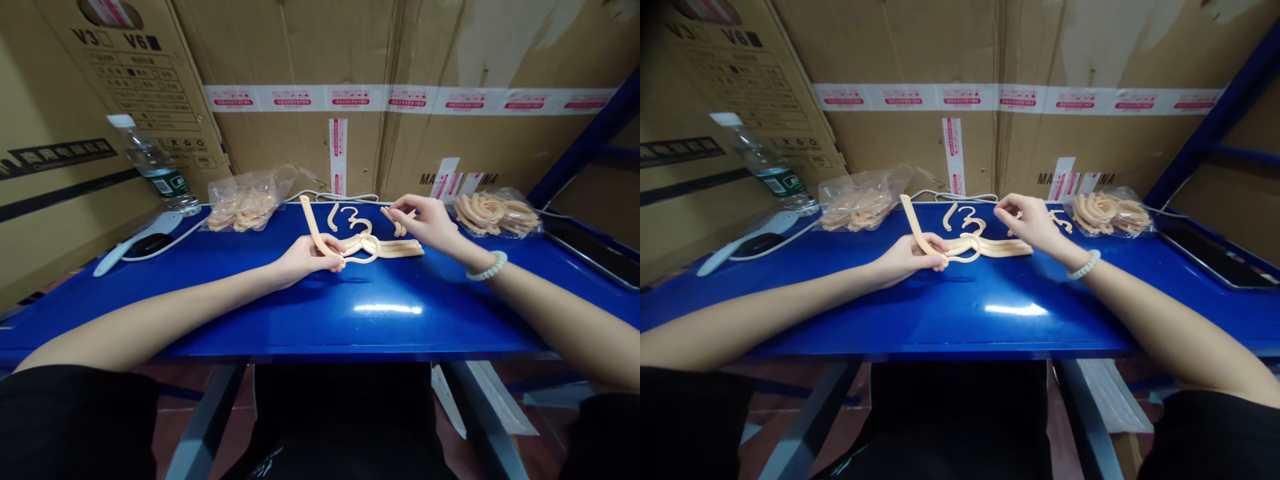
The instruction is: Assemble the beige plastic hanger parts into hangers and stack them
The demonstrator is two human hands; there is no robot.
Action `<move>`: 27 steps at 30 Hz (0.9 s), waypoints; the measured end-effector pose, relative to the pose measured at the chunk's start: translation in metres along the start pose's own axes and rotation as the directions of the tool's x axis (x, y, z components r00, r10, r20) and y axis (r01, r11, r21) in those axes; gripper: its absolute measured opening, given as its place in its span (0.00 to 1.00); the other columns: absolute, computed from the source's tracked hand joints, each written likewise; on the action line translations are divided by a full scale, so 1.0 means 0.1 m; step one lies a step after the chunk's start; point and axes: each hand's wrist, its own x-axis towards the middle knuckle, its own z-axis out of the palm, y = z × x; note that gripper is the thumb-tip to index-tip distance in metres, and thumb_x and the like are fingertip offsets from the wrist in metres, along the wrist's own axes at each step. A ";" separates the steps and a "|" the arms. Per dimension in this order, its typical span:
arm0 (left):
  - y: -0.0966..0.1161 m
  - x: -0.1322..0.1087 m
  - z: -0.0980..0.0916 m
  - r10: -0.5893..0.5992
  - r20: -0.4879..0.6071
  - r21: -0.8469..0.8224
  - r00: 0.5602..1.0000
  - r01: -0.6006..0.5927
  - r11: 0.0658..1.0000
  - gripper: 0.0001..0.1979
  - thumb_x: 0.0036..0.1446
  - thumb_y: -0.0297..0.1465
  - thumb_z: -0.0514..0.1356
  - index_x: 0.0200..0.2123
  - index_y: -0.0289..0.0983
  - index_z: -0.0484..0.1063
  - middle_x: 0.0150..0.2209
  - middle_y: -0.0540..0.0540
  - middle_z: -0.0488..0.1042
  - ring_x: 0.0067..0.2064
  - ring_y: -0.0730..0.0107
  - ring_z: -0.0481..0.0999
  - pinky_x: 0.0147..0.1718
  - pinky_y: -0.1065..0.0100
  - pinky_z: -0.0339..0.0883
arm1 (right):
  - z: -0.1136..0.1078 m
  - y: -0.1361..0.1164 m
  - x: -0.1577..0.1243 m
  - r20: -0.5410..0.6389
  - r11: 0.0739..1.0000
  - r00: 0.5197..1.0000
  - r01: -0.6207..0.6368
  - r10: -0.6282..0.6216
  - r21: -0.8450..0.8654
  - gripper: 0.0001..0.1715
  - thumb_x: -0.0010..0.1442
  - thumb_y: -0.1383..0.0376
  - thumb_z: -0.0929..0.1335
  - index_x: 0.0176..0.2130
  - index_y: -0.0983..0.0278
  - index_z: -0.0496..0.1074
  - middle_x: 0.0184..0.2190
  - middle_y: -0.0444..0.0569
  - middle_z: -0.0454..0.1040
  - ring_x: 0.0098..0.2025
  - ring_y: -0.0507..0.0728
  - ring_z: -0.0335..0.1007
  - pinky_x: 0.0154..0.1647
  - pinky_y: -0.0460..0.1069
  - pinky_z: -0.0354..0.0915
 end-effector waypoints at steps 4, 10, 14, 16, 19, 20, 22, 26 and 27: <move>0.04 0.00 0.00 -0.027 -0.024 -0.024 0.999 0.026 0.999 0.15 0.45 0.28 0.74 0.38 0.31 0.80 0.28 0.45 0.80 0.30 0.70 0.79 0.34 0.69 0.76 | -0.20 0.42 0.15 0.326 0.911 0.930 0.273 -0.169 -0.307 0.10 0.60 0.63 0.70 0.39 0.64 0.81 0.37 0.56 0.79 0.40 0.63 0.73 0.45 0.57 0.66; 0.06 0.00 0.01 -0.069 -0.069 -0.083 0.995 0.063 0.995 0.16 0.43 0.25 0.73 0.39 0.29 0.82 0.28 0.44 0.79 0.30 0.72 0.77 0.34 0.70 0.75 | -0.09 0.65 0.15 0.499 0.849 0.853 0.373 -0.154 -0.375 0.16 0.62 0.68 0.65 0.40 0.67 0.82 0.42 0.60 0.80 0.46 0.67 0.73 0.50 0.60 0.67; 0.08 0.00 0.02 -0.102 -0.099 -0.164 0.990 0.085 0.983 0.13 0.40 0.22 0.73 0.34 0.28 0.80 0.28 0.44 0.79 0.30 0.71 0.79 0.34 0.70 0.76 | -0.06 0.64 0.15 0.412 0.881 0.890 0.345 -0.197 -0.324 0.14 0.62 0.66 0.65 0.36 0.65 0.81 0.39 0.58 0.78 0.43 0.65 0.73 0.48 0.59 0.68; 0.08 0.00 0.02 -0.109 -0.105 -0.214 0.988 0.084 0.973 0.13 0.39 0.21 0.73 0.31 0.29 0.79 0.27 0.45 0.78 0.30 0.71 0.80 0.34 0.70 0.76 | -0.08 0.58 0.15 0.285 0.917 0.933 0.297 -0.220 -0.265 0.11 0.63 0.64 0.67 0.36 0.63 0.81 0.38 0.56 0.77 0.39 0.63 0.73 0.44 0.57 0.69; 0.08 0.02 0.01 -0.101 -0.086 -0.253 0.991 0.077 0.964 0.14 0.39 0.22 0.74 0.31 0.29 0.76 0.27 0.46 0.78 0.30 0.71 0.80 0.34 0.71 0.76 | -0.12 0.41 0.15 0.036 0.969 0.984 0.179 -0.176 -0.168 0.10 0.63 0.60 0.69 0.37 0.62 0.79 0.34 0.52 0.75 0.35 0.59 0.71 0.38 0.54 0.68; 0.08 0.02 0.01 -0.094 -0.079 -0.258 0.992 0.071 0.964 0.15 0.39 0.22 0.75 0.31 0.29 0.76 0.27 0.47 0.78 0.30 0.72 0.80 0.34 0.72 0.76 | -0.13 0.33 0.14 -0.025 0.986 0.991 0.129 -0.133 -0.107 0.10 0.64 0.58 0.70 0.38 0.61 0.78 0.32 0.50 0.75 0.33 0.58 0.71 0.36 0.53 0.68; 0.06 0.02 0.00 -0.073 -0.071 -0.260 0.995 0.052 0.964 0.16 0.39 0.23 0.76 0.31 0.30 0.75 0.27 0.47 0.78 0.30 0.72 0.81 0.34 0.73 0.76 | -0.16 0.16 0.11 -0.083 0.997 0.996 0.021 -0.015 0.073 0.11 0.65 0.56 0.70 0.40 0.60 0.76 0.26 0.45 0.72 0.26 0.55 0.68 0.29 0.51 0.66; 0.03 0.03 -0.02 -0.029 -0.055 -0.239 0.998 0.015 0.971 0.17 0.41 0.25 0.77 0.32 0.30 0.74 0.27 0.47 0.78 0.30 0.72 0.80 0.34 0.73 0.75 | -0.17 -0.20 0.02 -0.021 0.869 0.982 -0.155 0.187 0.471 0.15 0.64 0.51 0.72 0.43 0.58 0.72 0.22 0.42 0.72 0.22 0.54 0.70 0.23 0.49 0.64; 0.03 0.03 -0.02 -0.021 -0.049 -0.231 0.999 0.009 0.973 0.17 0.41 0.25 0.77 0.32 0.30 0.73 0.28 0.46 0.78 0.31 0.72 0.81 0.34 0.73 0.75 | -0.16 -0.29 -0.02 0.012 0.820 0.976 -0.190 0.218 0.539 0.16 0.63 0.51 0.73 0.43 0.58 0.72 0.24 0.44 0.74 0.24 0.55 0.73 0.24 0.49 0.65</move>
